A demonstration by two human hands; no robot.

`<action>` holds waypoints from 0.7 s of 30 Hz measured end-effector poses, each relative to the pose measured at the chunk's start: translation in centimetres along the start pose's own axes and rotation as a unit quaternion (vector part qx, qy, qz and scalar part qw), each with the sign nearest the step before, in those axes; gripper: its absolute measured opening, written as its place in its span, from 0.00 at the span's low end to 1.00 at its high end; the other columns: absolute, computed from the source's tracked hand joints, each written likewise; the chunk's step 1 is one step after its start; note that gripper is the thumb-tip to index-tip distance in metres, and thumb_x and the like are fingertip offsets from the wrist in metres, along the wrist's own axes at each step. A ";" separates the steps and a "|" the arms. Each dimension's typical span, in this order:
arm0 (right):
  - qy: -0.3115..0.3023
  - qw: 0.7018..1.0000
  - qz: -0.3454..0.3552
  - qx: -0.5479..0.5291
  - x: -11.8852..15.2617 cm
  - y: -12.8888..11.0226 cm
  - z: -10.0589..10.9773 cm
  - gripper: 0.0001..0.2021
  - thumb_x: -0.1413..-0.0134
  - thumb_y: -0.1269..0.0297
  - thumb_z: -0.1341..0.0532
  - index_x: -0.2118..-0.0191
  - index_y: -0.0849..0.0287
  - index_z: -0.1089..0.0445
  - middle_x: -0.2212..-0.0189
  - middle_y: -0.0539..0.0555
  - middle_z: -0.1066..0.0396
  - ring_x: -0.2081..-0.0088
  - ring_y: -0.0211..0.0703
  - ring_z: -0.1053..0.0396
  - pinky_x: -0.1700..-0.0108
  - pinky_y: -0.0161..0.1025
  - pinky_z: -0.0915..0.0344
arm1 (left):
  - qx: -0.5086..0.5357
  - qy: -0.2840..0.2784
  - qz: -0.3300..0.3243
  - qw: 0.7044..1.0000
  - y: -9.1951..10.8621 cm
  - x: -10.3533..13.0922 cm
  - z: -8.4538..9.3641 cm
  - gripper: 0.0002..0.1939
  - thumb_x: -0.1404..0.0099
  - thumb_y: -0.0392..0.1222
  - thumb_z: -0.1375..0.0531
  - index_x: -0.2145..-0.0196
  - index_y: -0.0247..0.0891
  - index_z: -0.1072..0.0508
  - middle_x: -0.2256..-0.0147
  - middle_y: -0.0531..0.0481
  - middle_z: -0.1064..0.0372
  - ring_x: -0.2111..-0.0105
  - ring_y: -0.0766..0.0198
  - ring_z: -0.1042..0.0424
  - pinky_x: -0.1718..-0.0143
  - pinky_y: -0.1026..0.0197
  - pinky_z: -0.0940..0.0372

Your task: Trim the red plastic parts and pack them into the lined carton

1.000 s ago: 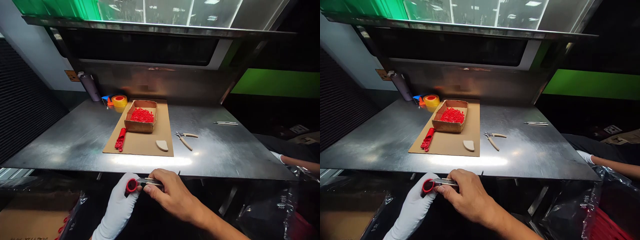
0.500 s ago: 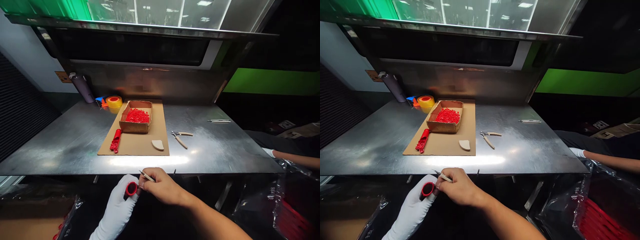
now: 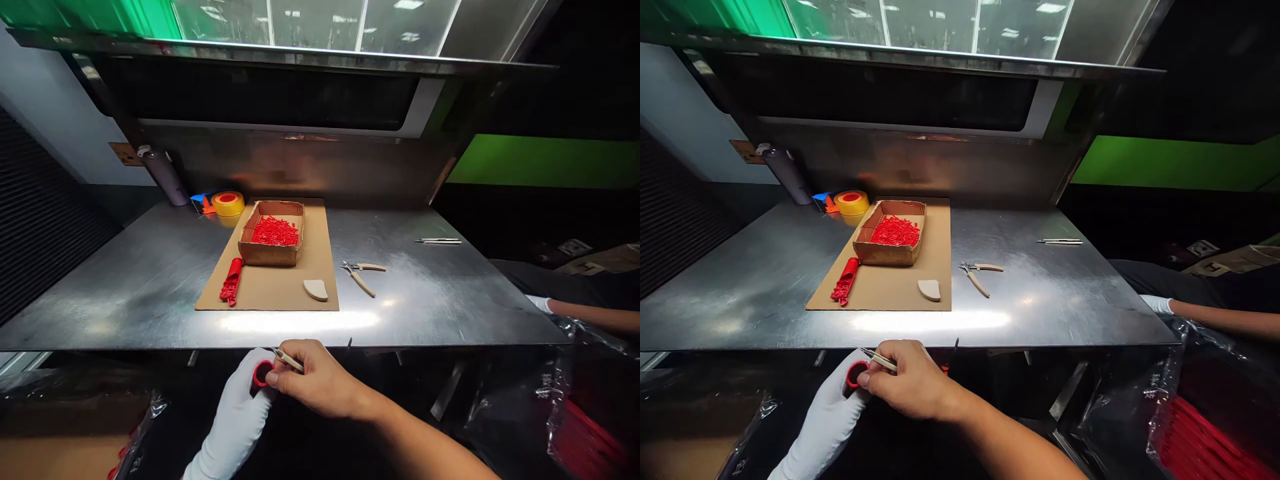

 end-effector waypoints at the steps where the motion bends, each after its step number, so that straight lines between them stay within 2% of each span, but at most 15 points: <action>1: -0.003 1.000 0.007 -0.003 0.0 0.0 0.1 0.07 0.46 0.64 0.38 0.73 0.59 0.34 0.77 0.45 0.39 0.72 0.34 0.43 0.71 0.32 0.47 | 0.001 0.009 0.020 1.000 0.0 0.0 0.1 0.08 0.33 0.46 0.41 0.65 0.39 0.27 0.68 0.51 0.30 0.67 0.61 0.30 0.64 0.63 0.34; 4: -0.002 1.000 0.021 0.002 0.1 -0.2 0.1 0.08 0.42 0.65 0.42 0.72 0.59 0.34 0.77 0.46 0.39 0.73 0.34 0.43 0.71 0.32 0.46 | -0.003 0.017 0.034 0.999 0.1 0.1 0.1 0.10 0.34 0.48 0.40 0.66 0.39 0.27 0.68 0.51 0.30 0.68 0.61 0.31 0.65 0.63 0.34; 6: 0.011 1.000 0.016 0.022 0.2 -0.2 -0.1 0.11 0.43 0.60 0.39 0.73 0.59 0.35 0.77 0.45 0.40 0.73 0.34 0.44 0.72 0.32 0.48 | 0.008 0.008 0.022 1.000 0.1 0.0 0.0 0.10 0.34 0.48 0.41 0.66 0.39 0.28 0.68 0.51 0.29 0.67 0.61 0.30 0.64 0.62 0.34; 8: 0.023 0.998 0.009 0.053 0.2 -0.2 -0.2 0.14 0.49 0.57 0.34 0.75 0.59 0.37 0.78 0.44 0.41 0.73 0.34 0.45 0.73 0.32 0.50 | 0.023 -0.004 0.014 1.000 -0.1 0.0 -0.2 0.10 0.34 0.48 0.41 0.66 0.39 0.28 0.67 0.50 0.29 0.66 0.60 0.29 0.62 0.61 0.33; 10: 0.004 0.999 0.016 0.048 0.0 -0.2 -0.1 0.13 0.49 0.59 0.34 0.75 0.59 0.36 0.77 0.45 0.38 0.72 0.35 0.43 0.72 0.33 0.49 | 0.032 -0.014 0.036 0.999 -0.2 0.1 -0.1 0.11 0.34 0.50 0.41 0.67 0.39 0.29 0.67 0.51 0.30 0.66 0.60 0.31 0.62 0.61 0.34; 12: -0.015 0.999 0.028 0.022 -0.2 0.0 0.4 0.10 0.46 0.62 0.38 0.74 0.59 0.35 0.77 0.45 0.38 0.72 0.35 0.42 0.70 0.33 0.47 | 0.030 -0.019 0.077 0.996 -0.1 0.2 0.2 0.13 0.35 0.52 0.40 0.68 0.39 0.31 0.68 0.51 0.33 0.67 0.62 0.34 0.65 0.63 0.36; 16: 0.053 0.997 0.051 0.036 -0.5 0.8 1.3 0.11 0.42 0.64 0.42 0.75 0.59 0.36 0.77 0.45 0.41 0.72 0.35 0.44 0.69 0.34 0.48 | 0.049 -0.013 0.110 0.993 0.5 0.5 1.1 0.14 0.36 0.51 0.37 0.69 0.39 0.32 0.70 0.53 0.37 0.69 0.65 0.39 0.66 0.64 0.40; 19: 0.063 0.995 0.064 0.037 -0.4 1.8 0.6 0.11 0.39 0.61 0.42 0.71 0.60 0.32 0.75 0.47 0.38 0.71 0.36 0.42 0.68 0.35 0.46 | 0.209 0.019 0.105 0.972 0.8 0.8 1.4 0.08 0.35 0.47 0.38 0.65 0.41 0.29 0.68 0.52 0.36 0.67 0.64 0.38 0.63 0.63 0.38; 21: 0.047 0.997 0.056 0.022 -0.3 2.5 -0.4 0.10 0.42 0.58 0.39 0.67 0.61 0.29 0.74 0.47 0.35 0.71 0.36 0.41 0.68 0.34 0.46 | 0.357 0.049 0.096 0.928 1.0 0.8 1.4 0.07 0.34 0.47 0.41 0.63 0.42 0.28 0.67 0.51 0.35 0.65 0.63 0.36 0.62 0.61 0.36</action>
Point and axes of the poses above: each hand's wrist, its own x-axis away from the middle knuckle, its own z-axis out of the back of the hand, y = z × x, the point moved 1 cm from there along -x, towards the middle knuckle
